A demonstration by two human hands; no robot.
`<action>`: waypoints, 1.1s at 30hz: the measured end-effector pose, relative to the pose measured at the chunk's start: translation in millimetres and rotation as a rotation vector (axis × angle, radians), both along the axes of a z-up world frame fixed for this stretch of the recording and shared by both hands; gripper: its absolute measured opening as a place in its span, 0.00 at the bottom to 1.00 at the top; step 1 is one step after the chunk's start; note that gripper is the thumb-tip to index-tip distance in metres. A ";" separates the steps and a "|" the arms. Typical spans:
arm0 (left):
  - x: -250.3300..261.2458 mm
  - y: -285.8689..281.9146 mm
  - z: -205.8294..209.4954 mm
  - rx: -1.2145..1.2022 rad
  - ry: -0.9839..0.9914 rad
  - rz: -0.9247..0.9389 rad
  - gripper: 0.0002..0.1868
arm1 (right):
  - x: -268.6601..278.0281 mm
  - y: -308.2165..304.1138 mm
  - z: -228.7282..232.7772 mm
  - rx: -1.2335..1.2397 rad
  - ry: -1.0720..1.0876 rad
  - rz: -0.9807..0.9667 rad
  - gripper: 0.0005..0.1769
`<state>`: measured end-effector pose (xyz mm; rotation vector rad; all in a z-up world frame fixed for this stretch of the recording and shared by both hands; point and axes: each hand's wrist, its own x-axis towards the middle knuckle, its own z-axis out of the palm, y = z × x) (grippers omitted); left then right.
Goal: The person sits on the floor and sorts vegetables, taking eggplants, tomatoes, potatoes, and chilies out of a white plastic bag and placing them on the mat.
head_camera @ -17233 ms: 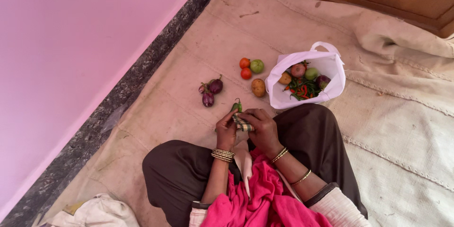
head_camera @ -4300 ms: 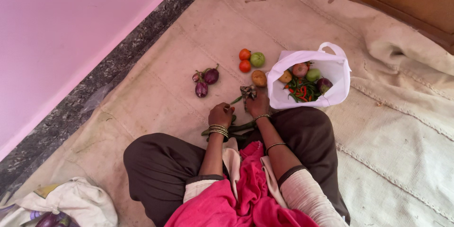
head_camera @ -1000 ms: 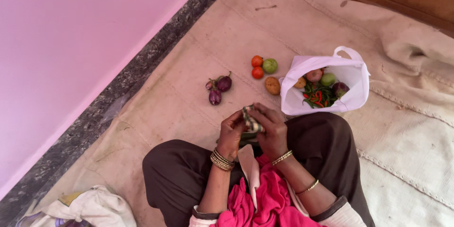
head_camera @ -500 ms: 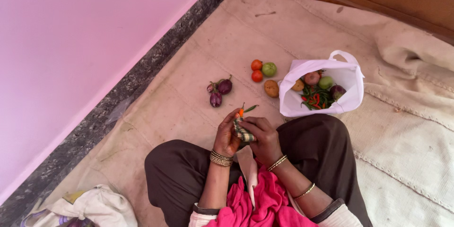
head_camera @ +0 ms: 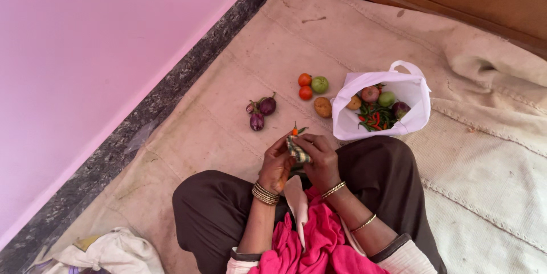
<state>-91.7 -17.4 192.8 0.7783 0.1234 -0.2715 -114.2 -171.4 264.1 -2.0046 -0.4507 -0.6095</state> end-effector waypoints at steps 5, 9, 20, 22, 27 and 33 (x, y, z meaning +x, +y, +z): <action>-1.8 -3.7 -1.9 -0.043 -0.049 0.028 0.23 | -2.1 2.0 -2.5 -0.022 -0.001 0.003 0.32; 1.4 -4.3 -11.6 0.111 -0.068 0.047 0.20 | 3.3 -0.1 0.4 -0.026 -0.012 -0.030 0.32; 4.0 -1.8 -51.8 0.348 -0.279 0.051 0.16 | 7.5 -5.0 1.0 -0.079 -0.107 -0.108 0.30; 3.6 -2.0 -52.3 0.365 -0.278 0.063 0.15 | 6.5 -4.9 0.0 -0.101 -0.095 -0.102 0.30; 5.3 -3.2 -12.9 0.309 -0.145 0.094 0.17 | 0.3 -0.8 -3.2 -0.088 0.000 0.009 0.32; 4.7 -1.6 -9.9 0.101 -0.072 0.142 0.18 | -3.2 0.0 0.5 0.009 -0.027 -0.019 0.28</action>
